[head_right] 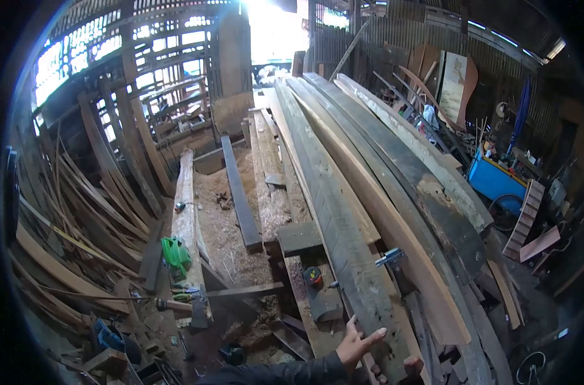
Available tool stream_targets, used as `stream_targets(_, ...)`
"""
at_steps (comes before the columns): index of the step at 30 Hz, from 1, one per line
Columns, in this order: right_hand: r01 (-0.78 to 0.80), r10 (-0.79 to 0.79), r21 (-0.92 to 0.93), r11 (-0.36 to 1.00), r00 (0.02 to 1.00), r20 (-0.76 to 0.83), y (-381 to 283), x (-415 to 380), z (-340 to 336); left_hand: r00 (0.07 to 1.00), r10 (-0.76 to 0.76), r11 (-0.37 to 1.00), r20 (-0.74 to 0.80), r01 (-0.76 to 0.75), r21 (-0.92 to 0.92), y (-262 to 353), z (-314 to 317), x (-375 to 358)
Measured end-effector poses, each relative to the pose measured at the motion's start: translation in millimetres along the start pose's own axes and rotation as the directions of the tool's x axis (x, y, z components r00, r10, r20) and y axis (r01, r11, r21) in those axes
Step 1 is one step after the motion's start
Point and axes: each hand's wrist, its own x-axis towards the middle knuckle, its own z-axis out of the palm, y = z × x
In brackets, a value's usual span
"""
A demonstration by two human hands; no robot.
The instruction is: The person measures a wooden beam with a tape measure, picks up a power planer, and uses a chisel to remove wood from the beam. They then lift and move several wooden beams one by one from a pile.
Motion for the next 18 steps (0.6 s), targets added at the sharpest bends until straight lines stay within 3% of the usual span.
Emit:
stream_targets(4, -0.035, 0.035, -0.026, 0.999, 0.999, -0.006, -2.1, -9.2, 5.2, 0.995, -0.047, 0.995, 0.091, 0.039, 0.088, 4.3, -7.5, 4.1)
stream_targets(9, -0.012, 0.017, -0.095, 0.995, 0.998, 0.058, -33.2, 17.6, 12.9, 0.993, 0.011, 0.988, 0.12, 0.008, -0.153, 1.0, -18.0, -4.0)
stream_targets(14, 0.063, -0.032, -0.169, 0.984, 0.983, 0.183, -77.7, 72.5, 37.5, 0.993, 0.013, 0.995, 0.119, -0.001, -0.103, -10.1, -33.3, 2.2)
stream_targets(18, 0.091, -0.046, -0.186, 0.978, 0.972, 0.232, -93.6, 83.9, 52.7, 0.989, 0.031, 0.978, 0.143, -0.001, -0.208, -5.9, -38.3, -5.5)
